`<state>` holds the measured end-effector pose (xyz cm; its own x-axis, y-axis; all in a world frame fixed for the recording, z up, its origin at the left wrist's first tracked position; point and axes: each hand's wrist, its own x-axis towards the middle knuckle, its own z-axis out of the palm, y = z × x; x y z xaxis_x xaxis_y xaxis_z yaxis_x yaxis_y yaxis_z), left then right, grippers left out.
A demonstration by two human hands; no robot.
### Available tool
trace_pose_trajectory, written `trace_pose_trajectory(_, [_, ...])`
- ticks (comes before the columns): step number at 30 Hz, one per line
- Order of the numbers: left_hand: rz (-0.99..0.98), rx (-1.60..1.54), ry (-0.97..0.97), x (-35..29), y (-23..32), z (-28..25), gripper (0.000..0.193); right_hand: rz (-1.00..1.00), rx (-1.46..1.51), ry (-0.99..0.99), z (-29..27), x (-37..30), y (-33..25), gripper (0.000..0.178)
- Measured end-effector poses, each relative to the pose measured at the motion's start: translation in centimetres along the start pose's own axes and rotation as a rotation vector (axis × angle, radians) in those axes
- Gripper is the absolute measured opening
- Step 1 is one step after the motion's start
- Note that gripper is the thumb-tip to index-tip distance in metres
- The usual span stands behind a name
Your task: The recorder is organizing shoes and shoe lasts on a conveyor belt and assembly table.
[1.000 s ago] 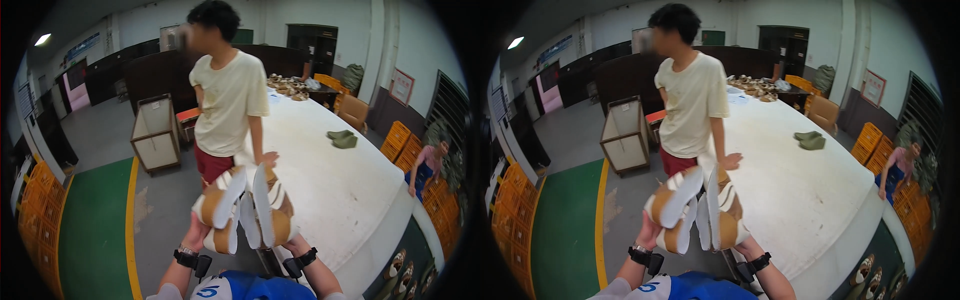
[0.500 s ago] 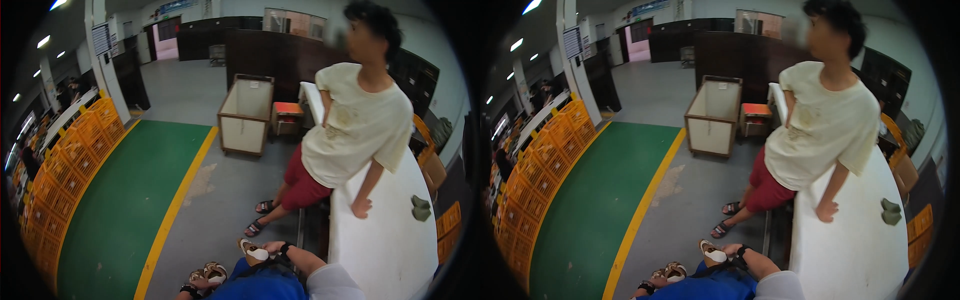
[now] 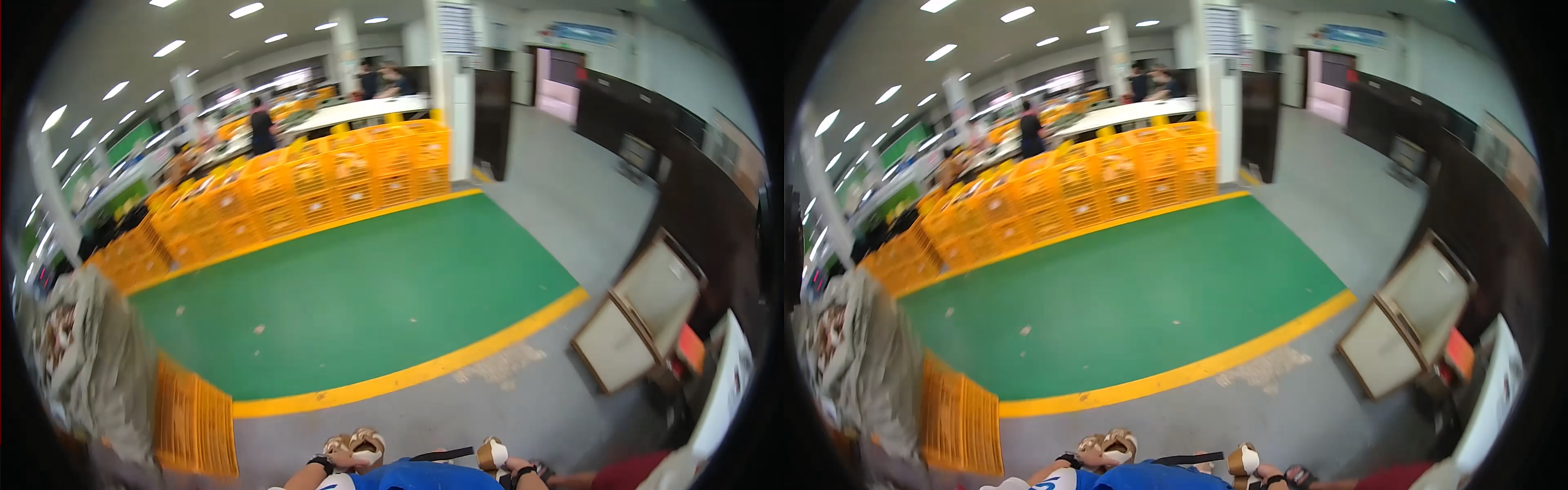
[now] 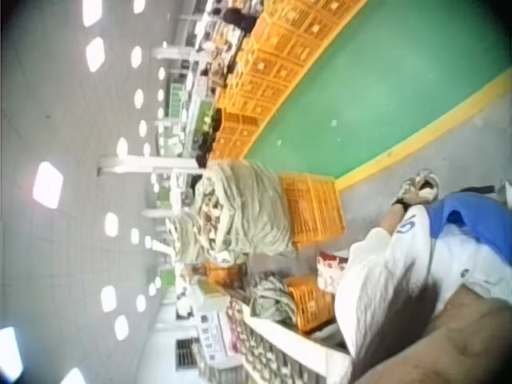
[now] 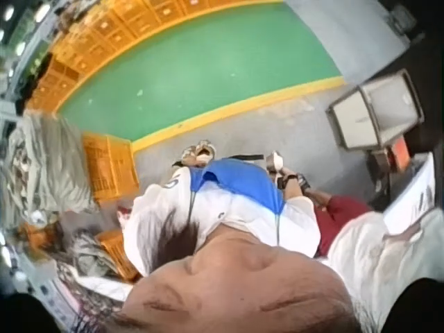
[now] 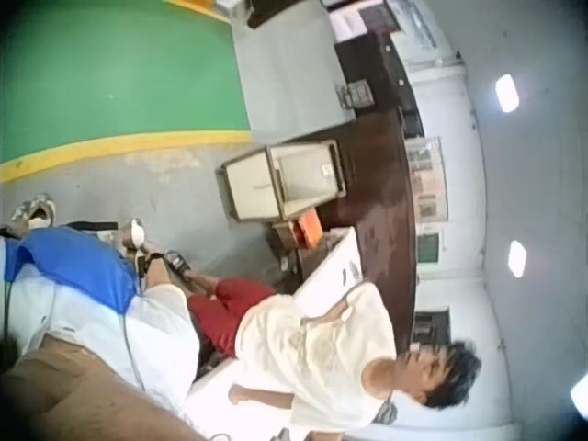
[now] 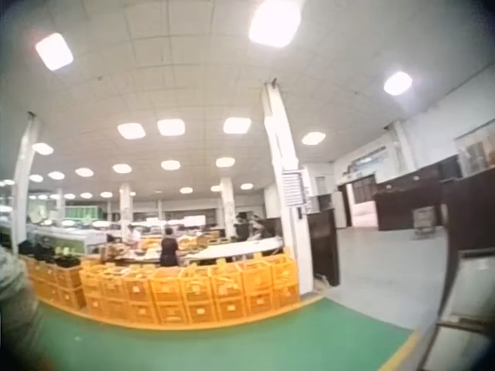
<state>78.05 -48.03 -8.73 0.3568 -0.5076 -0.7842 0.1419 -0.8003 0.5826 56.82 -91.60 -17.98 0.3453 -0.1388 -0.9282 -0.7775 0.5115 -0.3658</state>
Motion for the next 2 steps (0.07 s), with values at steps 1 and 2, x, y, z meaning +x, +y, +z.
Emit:
trace_pose_trajectory(1, [0.025, -0.088, 0.007, -0.8, 0.4, -0.4, 0.082, -0.051, -0.130, -0.021, -1.0, 3.4, -0.7, 0.035])
trace_pose_trajectory(2, [0.331, 0.010, 0.314, 1.4, -3.1, 0.0, 0.078, -0.036, -0.257, -0.066, -1.2, 6.3, -6.7, 0.035])
